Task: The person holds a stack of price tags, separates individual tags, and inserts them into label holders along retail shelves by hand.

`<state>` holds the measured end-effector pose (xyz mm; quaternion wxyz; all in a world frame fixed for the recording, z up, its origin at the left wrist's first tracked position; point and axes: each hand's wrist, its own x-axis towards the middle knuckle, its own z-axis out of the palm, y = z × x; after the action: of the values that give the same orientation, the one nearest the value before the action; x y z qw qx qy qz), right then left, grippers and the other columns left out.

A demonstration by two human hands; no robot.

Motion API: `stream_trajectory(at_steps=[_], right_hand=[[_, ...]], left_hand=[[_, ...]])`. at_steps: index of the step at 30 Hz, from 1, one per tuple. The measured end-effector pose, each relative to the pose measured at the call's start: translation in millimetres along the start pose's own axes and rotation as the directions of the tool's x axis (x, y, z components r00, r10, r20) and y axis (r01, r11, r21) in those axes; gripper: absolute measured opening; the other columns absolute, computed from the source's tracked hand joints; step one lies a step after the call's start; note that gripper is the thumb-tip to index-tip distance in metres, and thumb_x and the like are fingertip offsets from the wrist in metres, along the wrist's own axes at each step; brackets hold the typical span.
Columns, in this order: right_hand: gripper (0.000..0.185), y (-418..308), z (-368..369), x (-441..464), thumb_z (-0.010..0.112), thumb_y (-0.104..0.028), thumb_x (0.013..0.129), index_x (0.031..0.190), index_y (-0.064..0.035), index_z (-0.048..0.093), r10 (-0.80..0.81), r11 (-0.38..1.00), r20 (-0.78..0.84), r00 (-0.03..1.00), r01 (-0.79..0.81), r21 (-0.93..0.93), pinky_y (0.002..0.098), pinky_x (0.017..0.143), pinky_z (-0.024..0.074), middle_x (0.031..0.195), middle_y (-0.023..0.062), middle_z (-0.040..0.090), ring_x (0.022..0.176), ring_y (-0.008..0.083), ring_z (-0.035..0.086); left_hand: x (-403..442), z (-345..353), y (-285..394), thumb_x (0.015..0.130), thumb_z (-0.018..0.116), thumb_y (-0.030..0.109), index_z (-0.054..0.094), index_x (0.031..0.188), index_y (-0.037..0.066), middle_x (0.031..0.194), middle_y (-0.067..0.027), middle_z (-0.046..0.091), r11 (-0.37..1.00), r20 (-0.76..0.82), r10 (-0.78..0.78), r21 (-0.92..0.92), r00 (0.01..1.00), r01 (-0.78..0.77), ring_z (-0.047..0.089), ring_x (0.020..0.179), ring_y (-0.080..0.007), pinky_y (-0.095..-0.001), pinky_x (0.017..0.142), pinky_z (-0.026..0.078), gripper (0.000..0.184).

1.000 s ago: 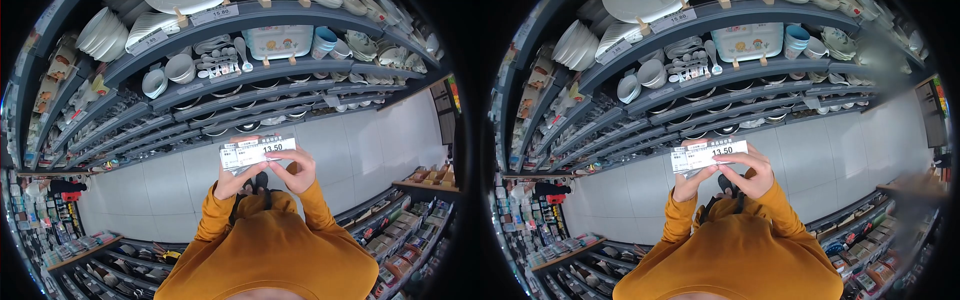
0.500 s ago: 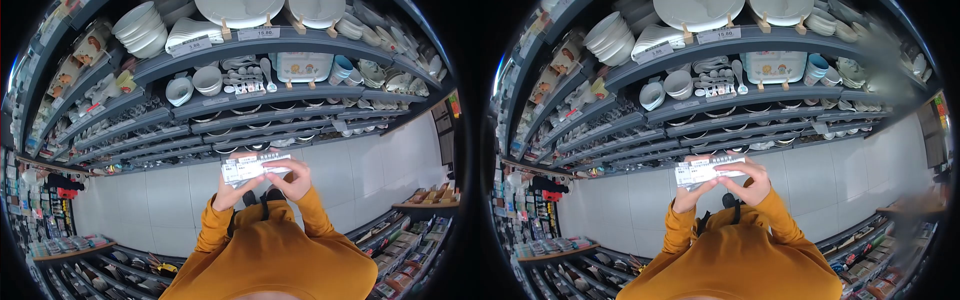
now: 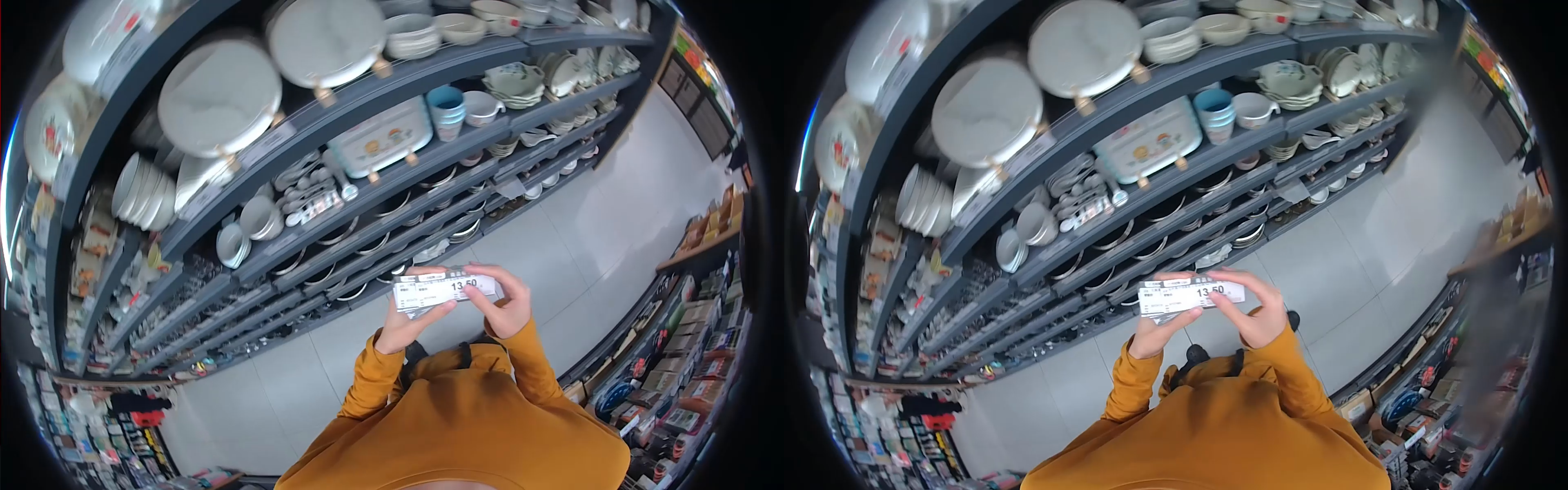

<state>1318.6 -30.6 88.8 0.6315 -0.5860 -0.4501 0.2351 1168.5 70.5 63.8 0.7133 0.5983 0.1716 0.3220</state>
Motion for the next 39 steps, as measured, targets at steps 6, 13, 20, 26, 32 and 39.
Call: stream_trajectory(at_steps=[6,13,20,26,32,39], right_hand=[[0.042,21.0,-166.4,11.8,0.069,-0.005,0.08,0.12,-0.0008,0.058,0.097,0.995,-0.031,0.995,-0.098,-0.035,0.0287,0.083,0.0471,0.096,0.0113,0.066,0.091,0.0164,0.063],[0.031,23.9,-337.9,2.8,0.069,-0.005,0.079,0.109,0.0004,0.064,0.192,0.966,-0.123,0.974,-0.21,-0.153,0.0294,0.084,0.0466,0.093,0.0121,0.068,0.085,0.0163,0.063],[0.031,54.2,-416.2,-12.4,0.067,-0.004,0.083,0.112,0.0028,0.061,0.281,0.957,-0.367,0.887,-0.287,0.04,0.0275,0.084,0.0486,0.092,0.0093,0.066,0.088,0.0137,0.063],[0.03,92.5,-469.5,9.6,0.066,-0.002,0.084,0.113,0.0037,0.059,0.354,0.935,-0.46,0.814,-0.308,0.176,0.0277,0.083,0.0504,0.096,0.0096,0.066,0.086,0.014,0.064],[0.024,133.0,-533.6,95.6,0.066,-0.003,0.085,0.107,0.0042,0.06,0.311,0.95,-0.409,0.858,-0.285,0.125,0.0242,0.076,0.0515,0.095,0.0093,0.066,0.083,0.0118,0.064],[0.022,155.7,-629.7,219.8,0.067,-0.007,0.084,0.104,0.0026,0.061,0.309,0.945,-0.296,0.904,-0.328,-0.015,0.0188,0.055,0.0436,0.074,0.0027,0.063,0.059,0.0044,0.054]], left_hand=[[74.2,122.2,-47.0,0.077,0.071,-0.002,0.049,0.118,0.001,0.115,-0.009,0.055,0.986,0.196,-0.162,0.069,0.967,0.151,0.053,0.108,-0.0147,-0.0293,0.093,0.044,0.047],[156.8,267.8,-82.8,0.078,0.071,-0.001,0.051,0.117,0.0,0.116,-0.0097,0.055,0.968,0.403,-0.252,0.122,0.88,0.221,0.055,0.106,-0.015,-0.0281,0.089,0.046,0.045],[227.5,348.3,-116.1,0.079,0.07,-0.001,0.05,0.118,-0.001,0.117,-0.0105,0.056,0.968,0.582,-0.249,0.161,0.774,0.191,0.054,0.108,-0.0156,-0.0284,0.09,0.045,0.044],[290.8,401.1,-147.1,0.079,0.07,-0.001,0.05,0.119,0.0,0.116,-0.0096,0.057,0.952,0.681,-0.279,0.105,0.677,0.287,0.056,0.108,-0.0149,-0.0282,0.091,0.045,0.044],[378.8,427.5,-184.9,0.082,0.07,0.004,0.051,0.121,0.001,0.109,-0.0059,0.06,0.958,0.621,-0.262,0.076,0.738,0.276,0.057,0.1,-0.0099,-0.0244,0.084,0.047,0.044],[507.6,481.5,-203.2,0.083,0.069,0.006,0.048,0.126,0.0,0.114,-0.0069,0.059,0.972,0.59,-0.204,0.025,0.781,0.235,0.056,0.104,-0.0109,-0.0246,0.088,0.046,0.049]])
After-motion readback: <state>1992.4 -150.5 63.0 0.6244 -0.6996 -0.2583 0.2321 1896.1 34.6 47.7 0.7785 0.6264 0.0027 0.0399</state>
